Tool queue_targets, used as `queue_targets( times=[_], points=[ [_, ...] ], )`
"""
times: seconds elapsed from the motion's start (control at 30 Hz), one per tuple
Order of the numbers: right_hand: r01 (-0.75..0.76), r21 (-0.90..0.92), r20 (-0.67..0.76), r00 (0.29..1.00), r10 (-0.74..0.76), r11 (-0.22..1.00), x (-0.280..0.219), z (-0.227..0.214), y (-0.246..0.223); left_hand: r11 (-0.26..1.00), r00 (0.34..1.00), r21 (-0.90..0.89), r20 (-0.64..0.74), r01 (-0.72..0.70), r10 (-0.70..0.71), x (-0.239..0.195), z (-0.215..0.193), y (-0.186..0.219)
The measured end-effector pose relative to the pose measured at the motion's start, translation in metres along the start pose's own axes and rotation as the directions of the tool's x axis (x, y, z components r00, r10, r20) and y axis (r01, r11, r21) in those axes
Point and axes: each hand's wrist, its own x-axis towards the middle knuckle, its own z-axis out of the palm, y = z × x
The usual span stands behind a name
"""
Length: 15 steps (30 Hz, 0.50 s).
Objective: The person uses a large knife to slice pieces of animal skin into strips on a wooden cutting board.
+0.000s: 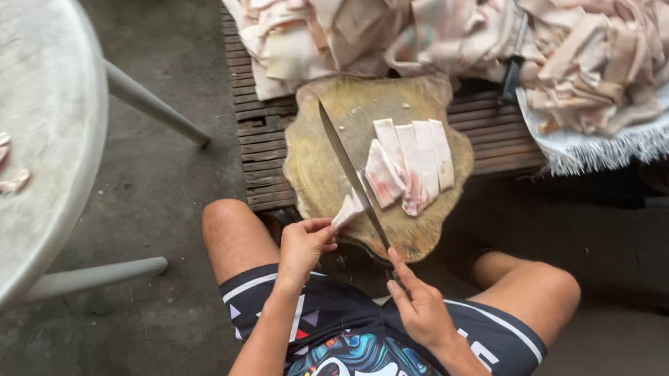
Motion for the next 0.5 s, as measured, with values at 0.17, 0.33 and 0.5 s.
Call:
queue_targets(
  times=[0.17,0.33,0.5],
  points=[
    [0.271,0.048,-0.094,0.960,-0.265,0.961,0.005,-0.027,-0.025,0.998,0.999,-0.054,-0.033,-0.030,0.028,0.007,0.003,0.015],
    [0.419,-0.004,-0.071,0.906,-0.418,0.908,0.006,0.003,-0.011,0.998,0.998,-0.059,-0.060,-0.024,0.021,0.000,0.005,0.010],
    [-0.018,-0.207,0.160,0.986,0.052,0.978,0.028,0.032,0.020,0.996,0.992,-0.069,-0.111,-0.062,0.054,0.015,0.000,0.017]
  ],
)
